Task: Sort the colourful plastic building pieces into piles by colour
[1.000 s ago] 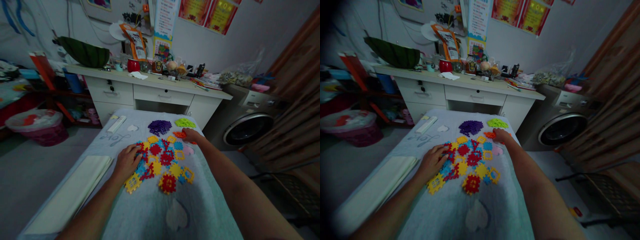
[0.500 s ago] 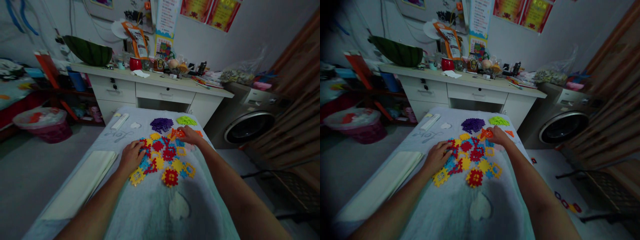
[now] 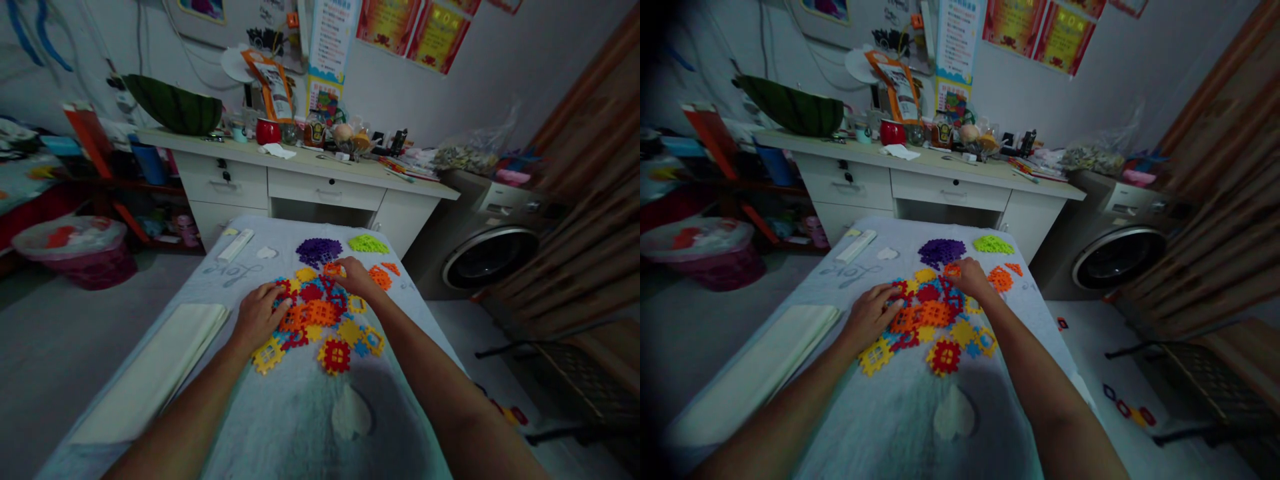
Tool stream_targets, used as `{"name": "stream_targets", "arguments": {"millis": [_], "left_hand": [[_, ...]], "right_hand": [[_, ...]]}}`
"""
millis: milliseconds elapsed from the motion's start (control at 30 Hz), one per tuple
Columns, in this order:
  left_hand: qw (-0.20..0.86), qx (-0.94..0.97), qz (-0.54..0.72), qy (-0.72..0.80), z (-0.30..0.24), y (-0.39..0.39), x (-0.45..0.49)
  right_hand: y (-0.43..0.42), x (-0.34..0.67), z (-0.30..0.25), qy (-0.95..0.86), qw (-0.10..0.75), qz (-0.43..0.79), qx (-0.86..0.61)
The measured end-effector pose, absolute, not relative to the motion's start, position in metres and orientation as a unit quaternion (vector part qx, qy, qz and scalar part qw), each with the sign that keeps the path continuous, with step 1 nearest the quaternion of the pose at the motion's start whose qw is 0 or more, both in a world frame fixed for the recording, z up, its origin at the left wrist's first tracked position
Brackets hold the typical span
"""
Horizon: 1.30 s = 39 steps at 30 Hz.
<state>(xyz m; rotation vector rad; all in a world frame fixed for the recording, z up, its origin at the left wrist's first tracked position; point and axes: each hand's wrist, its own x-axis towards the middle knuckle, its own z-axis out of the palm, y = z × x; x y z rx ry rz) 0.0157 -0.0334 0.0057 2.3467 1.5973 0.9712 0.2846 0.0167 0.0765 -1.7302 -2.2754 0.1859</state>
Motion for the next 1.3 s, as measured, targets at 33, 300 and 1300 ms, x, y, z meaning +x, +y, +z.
{"name": "stream_targets", "arguments": {"millis": [33, 300, 1300], "left_hand": [[0.055, 0.782, 0.32, 0.532, 0.008, -0.035, 0.017], [0.021, 0.881, 0.267, 0.39, 0.03, -0.06, 0.032], [0.039, 0.879, 0.211, 0.425, 0.027, -0.068, 0.049]], "right_hand": [[0.023, 0.284, 0.072, -0.768, 0.124, 0.047, -0.626], [0.046, 0.271, 0.043, -0.707, 0.086, 0.051, -0.7], [-0.006, 0.335, 0.047, -0.636, 0.184, 0.037, -0.748]]}}
